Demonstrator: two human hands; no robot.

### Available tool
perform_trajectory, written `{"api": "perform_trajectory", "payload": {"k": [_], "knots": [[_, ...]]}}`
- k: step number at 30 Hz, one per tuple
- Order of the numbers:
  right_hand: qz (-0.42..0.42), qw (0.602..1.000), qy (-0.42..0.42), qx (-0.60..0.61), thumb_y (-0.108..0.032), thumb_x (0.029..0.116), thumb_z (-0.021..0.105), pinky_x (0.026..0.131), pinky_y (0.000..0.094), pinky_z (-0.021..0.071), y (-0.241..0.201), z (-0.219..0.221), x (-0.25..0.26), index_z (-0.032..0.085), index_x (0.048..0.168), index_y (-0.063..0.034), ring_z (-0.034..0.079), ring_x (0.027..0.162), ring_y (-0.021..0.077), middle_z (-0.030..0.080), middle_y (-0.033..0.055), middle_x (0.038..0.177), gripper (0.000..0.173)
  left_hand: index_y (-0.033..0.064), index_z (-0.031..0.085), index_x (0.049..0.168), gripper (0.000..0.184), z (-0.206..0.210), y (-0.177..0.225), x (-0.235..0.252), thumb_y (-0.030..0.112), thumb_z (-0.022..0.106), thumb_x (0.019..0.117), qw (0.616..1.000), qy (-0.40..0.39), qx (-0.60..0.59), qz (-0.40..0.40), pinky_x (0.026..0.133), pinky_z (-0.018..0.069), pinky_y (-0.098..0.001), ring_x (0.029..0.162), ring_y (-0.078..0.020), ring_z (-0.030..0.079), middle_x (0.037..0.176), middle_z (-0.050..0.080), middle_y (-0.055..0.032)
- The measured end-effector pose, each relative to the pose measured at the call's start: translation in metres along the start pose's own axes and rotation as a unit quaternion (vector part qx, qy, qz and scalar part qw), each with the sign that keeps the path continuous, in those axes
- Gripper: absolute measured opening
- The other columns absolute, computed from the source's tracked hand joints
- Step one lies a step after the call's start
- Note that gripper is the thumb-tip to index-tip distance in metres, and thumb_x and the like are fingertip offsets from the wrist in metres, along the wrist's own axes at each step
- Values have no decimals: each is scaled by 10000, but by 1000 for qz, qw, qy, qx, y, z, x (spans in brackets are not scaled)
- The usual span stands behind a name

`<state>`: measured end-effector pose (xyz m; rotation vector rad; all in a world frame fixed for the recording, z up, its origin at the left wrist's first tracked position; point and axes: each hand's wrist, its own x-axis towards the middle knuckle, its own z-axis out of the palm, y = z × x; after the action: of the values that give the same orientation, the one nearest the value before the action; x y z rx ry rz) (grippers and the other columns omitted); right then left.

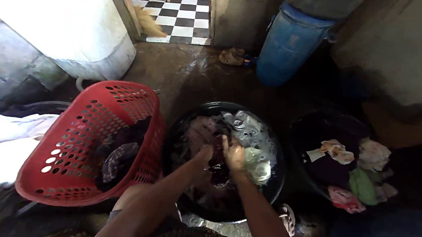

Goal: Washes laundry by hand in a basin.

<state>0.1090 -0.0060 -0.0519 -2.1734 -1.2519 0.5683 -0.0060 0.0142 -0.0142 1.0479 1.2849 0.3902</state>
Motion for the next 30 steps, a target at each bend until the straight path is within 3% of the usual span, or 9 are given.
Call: {"api": "perform_trajectory", "payload": {"k": [3, 8, 12, 15, 18, 21, 24, 28, 30], "knots": [[122, 983, -114, 80, -521, 1021, 573, 1083, 572, 447, 57, -15, 32, 651, 1293, 19, 613, 1239, 398, 662, 263, 1271, 609, -24, 503, 1425, 456, -19, -12, 36, 290, 494, 1094, 997, -10, 57, -47, 1042, 470, -483, 1262, -304, 555, 1398, 552, -226], [222, 967, -93, 88, -516, 997, 623, 1169, 576, 351, 104, -33, 38, 498, 1469, 8, 437, 1420, 438, 467, 302, 1507, 716, 50, 434, 1491, 489, -56, -24, 62, 251, 563, 1064, 992, 71, -1, -106, 962, 492, -592, 1272, -386, 527, 1450, 488, -245], [198, 970, -114, -79, -518, 962, 666, 1147, 706, 280, 115, -26, 33, 251, 1636, -127, 164, 1529, 520, 64, 282, 1691, 883, 15, 437, 1496, 556, -79, -23, 80, 280, 616, 1041, 975, 161, 153, -12, 1066, 444, -601, 1336, -445, 512, 1471, 483, -303], [110, 950, -258, -139, -483, 888, 767, 1134, 678, 350, 125, 17, 26, 443, 1543, -78, 336, 1465, 501, 308, 288, 1617, 836, 4, 517, 1437, 531, -72, -21, 84, 335, 621, 1035, 957, 140, 252, 39, 1084, 447, -586, 1288, -431, 565, 1395, 562, -296], [49, 896, -393, -200, -437, 910, 758, 1142, 715, 303, 126, 65, -11, 406, 1573, -107, 279, 1489, 509, 247, 272, 1650, 820, -19, 599, 1344, 430, -57, -19, 81, 304, 565, 1061, 929, 32, 362, 69, 1049, 473, -564, 1206, -391, 628, 1277, 648, -256], [65, 865, -439, -235, -429, 994, 632, 1177, 719, 216, 131, 79, -38, 456, 1537, -53, 260, 1510, 486, 257, 257, 1657, 683, -1, 559, 1407, 456, -42, -19, 78, 310, 515, 1076, 868, -83, 483, 75, 1109, 419, -584, 1332, -394, 545, 1420, 564, -245], [117, 843, -476, -222, -402, 1000, 631, 1159, 621, 358, 142, 77, -37, 540, 1447, 10, 439, 1435, 418, 461, 247, 1545, 614, 13, 554, 1413, 455, -35, -30, 74, 314, 517, 1074, 792, -178, 580, 72, 1064, 428, -631, 1314, -438, 544, 1399, 569, -264], [145, 829, -499, -205, -291, 994, 649, 1142, 612, 381, 142, 64, -20, 393, 1547, -6, 485, 1400, 407, 497, 252, 1509, 673, 14, 557, 1405, 454, -32, -35, 72, 323, 523, 1074, 738, -221, 636, 46, 1051, 431, -648, 1308, -440, 552, 1379, 587, -262], [126, 835, -494, -206, -331, 1039, 592, 1126, 586, 398, 114, 42, -5, 481, 1476, 20, 518, 1368, 392, 538, 251, 1465, 571, 10, 548, 1413, 464, -34, -32, 71, 331, 517, 1079, 734, -212, 644, 42, 1057, 425, -651, 1321, -448, 541, 1386, 581, -271]]}}
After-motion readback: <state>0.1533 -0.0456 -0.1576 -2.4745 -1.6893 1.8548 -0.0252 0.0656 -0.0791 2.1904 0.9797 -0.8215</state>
